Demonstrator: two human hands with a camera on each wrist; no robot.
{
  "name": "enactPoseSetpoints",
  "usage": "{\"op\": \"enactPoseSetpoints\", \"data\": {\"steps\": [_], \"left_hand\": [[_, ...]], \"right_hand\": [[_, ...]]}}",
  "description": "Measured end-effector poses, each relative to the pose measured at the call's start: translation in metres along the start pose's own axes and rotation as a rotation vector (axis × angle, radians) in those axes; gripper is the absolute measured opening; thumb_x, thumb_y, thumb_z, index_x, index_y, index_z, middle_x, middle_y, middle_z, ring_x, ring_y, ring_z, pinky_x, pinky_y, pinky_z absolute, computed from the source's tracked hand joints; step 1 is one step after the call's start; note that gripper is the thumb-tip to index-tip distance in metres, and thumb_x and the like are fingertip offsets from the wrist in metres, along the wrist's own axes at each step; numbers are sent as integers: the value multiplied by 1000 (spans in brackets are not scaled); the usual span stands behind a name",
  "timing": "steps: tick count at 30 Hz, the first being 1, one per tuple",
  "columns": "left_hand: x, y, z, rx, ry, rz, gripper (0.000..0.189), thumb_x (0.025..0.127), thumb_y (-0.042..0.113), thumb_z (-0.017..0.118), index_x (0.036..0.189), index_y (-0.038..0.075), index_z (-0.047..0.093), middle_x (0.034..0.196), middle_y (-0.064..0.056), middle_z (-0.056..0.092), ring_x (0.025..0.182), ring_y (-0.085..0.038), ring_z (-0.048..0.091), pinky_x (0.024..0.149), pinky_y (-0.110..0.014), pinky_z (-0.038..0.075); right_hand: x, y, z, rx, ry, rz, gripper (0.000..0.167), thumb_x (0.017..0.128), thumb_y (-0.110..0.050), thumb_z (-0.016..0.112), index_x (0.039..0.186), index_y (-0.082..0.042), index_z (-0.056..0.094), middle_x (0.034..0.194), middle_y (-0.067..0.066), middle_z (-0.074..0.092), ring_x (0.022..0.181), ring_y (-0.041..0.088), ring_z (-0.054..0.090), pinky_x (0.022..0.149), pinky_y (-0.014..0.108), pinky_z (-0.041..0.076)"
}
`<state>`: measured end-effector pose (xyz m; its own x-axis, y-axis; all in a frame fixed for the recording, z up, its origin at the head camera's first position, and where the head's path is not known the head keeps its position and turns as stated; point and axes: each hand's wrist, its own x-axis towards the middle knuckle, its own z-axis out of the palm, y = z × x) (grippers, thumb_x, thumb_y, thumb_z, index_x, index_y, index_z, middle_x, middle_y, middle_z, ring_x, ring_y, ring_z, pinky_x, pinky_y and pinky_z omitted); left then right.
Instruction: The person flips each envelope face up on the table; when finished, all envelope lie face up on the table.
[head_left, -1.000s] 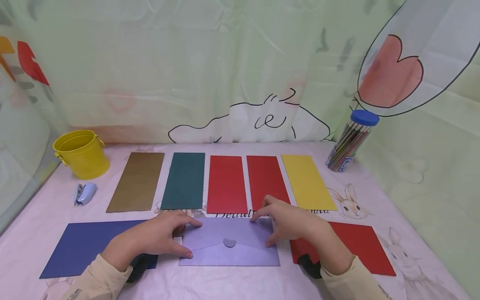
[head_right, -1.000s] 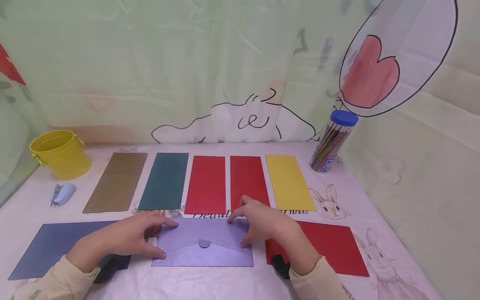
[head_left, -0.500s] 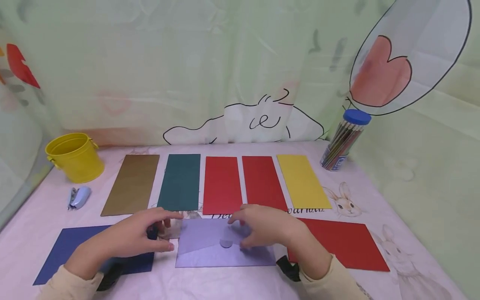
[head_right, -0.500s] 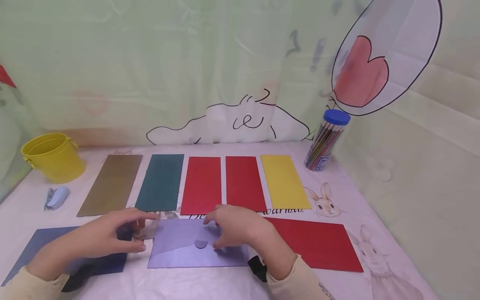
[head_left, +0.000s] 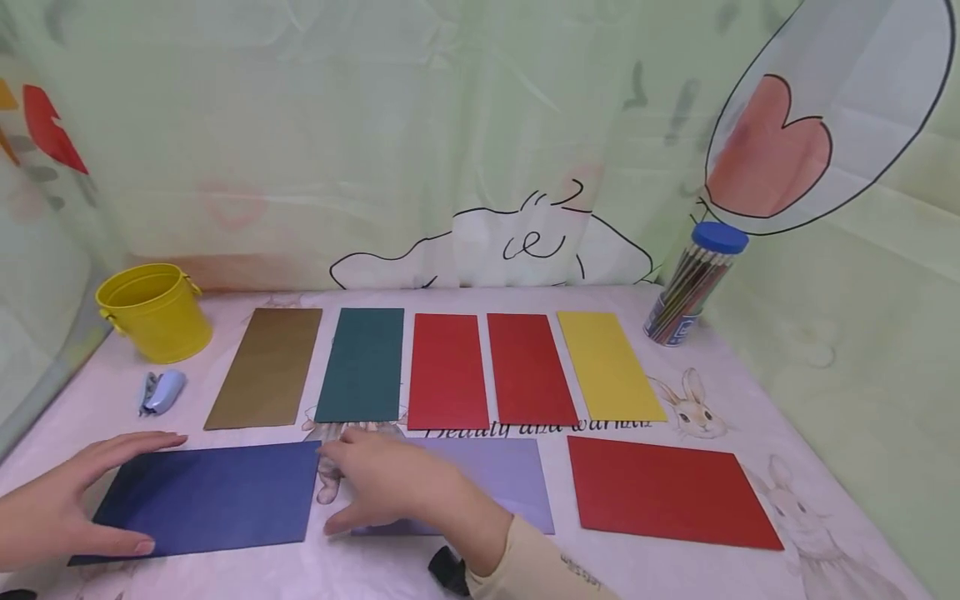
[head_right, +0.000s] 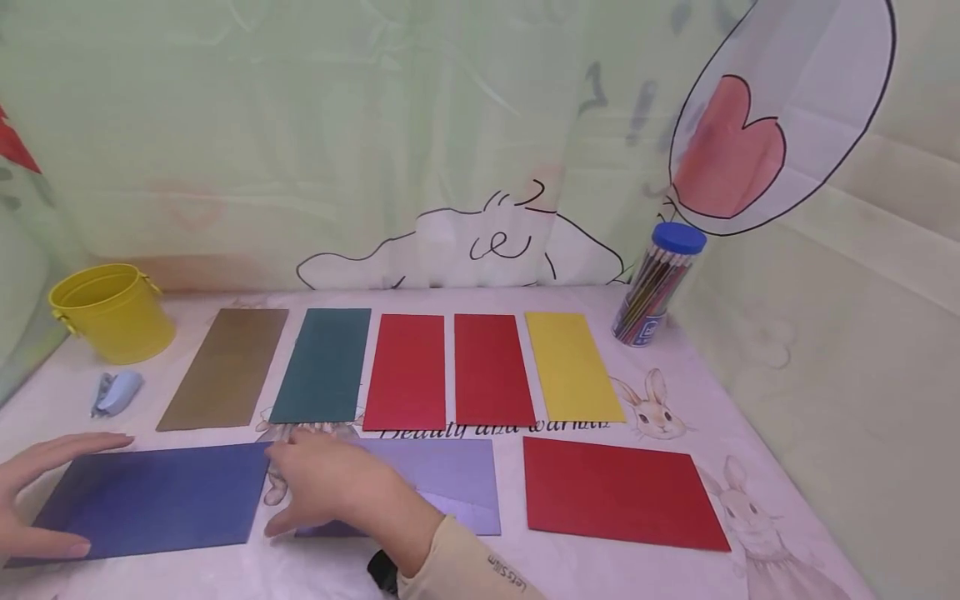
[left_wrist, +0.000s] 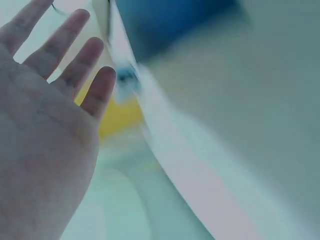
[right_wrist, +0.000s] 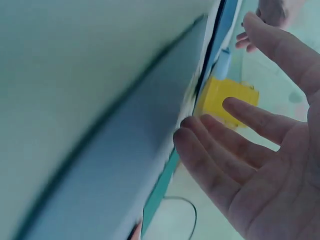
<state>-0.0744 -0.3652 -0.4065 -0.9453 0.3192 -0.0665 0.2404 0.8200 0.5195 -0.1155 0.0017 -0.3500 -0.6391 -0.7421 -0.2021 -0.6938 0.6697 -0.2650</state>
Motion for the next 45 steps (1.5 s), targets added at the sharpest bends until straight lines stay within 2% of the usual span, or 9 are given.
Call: {"op": "enactPoseSetpoints", "data": {"steps": [10,15,19,21,24,30,37,41,45], "left_hand": [[-7,-30,11,-10,-51,6,93,67,34,93,147,19,48,149,-21,34,128,-49,26,88,-75,24],[-8,-25,14,61,31,115,84,65,32,94,140,28,57,150,5,39,135,0,18,109,-41,21],[-10,-28,14,29,79,154,78,65,26,94,135,30,61,146,15,45,126,22,14,101,-5,6],[-12,-32,13,1,56,104,72,70,27,92,135,31,61,147,1,49,126,23,16,119,-33,11],[-12,-40,9,4,51,-15,60,76,37,89,131,36,64,143,-15,54,118,29,22,100,-66,35],[-14,-35,1,-45,233,-95,28,94,25,73,120,14,72,113,-5,73,98,15,55,71,-25,52],[-4,-10,-2,-125,304,-239,54,96,24,71,136,-6,51,112,-29,66,71,-3,61,58,-21,49],[-1,-7,-3,-309,241,-229,80,98,17,69,158,9,17,107,-28,68,65,-13,67,53,-26,52],[0,-3,-1,-390,237,-147,85,95,1,69,146,38,11,96,-10,71,62,-16,65,50,-29,48]], "right_hand": [[13,-11,10,-99,-23,-49,82,79,-62,77,147,-23,53,146,-10,49,135,8,43,110,23,32],[10,-12,11,-148,-14,-54,77,77,-64,77,142,-25,59,136,-10,54,122,10,48,103,23,38],[9,-13,10,-177,-14,-51,74,77,-65,77,137,-24,64,134,-9,55,119,11,48,100,22,41],[9,-13,8,-163,-23,-48,72,77,-64,78,135,-24,66,134,-10,56,120,11,49,99,22,41],[9,-11,2,-92,-44,-61,70,77,-59,81,136,-24,66,133,-13,59,121,8,50,98,21,41],[10,-4,-10,88,47,-161,29,91,-32,75,118,-20,73,102,-18,67,91,-5,57,78,12,43],[13,0,-12,290,173,-62,9,96,-17,71,99,-15,62,82,-15,65,69,-5,55,65,13,43],[14,1,-11,361,188,0,52,93,-16,74,139,-13,49,77,-16,60,63,-2,54,62,15,44],[15,1,-8,381,180,26,65,91,-14,76,148,-18,43,72,-15,56,60,-1,53,60,16,44]]}}
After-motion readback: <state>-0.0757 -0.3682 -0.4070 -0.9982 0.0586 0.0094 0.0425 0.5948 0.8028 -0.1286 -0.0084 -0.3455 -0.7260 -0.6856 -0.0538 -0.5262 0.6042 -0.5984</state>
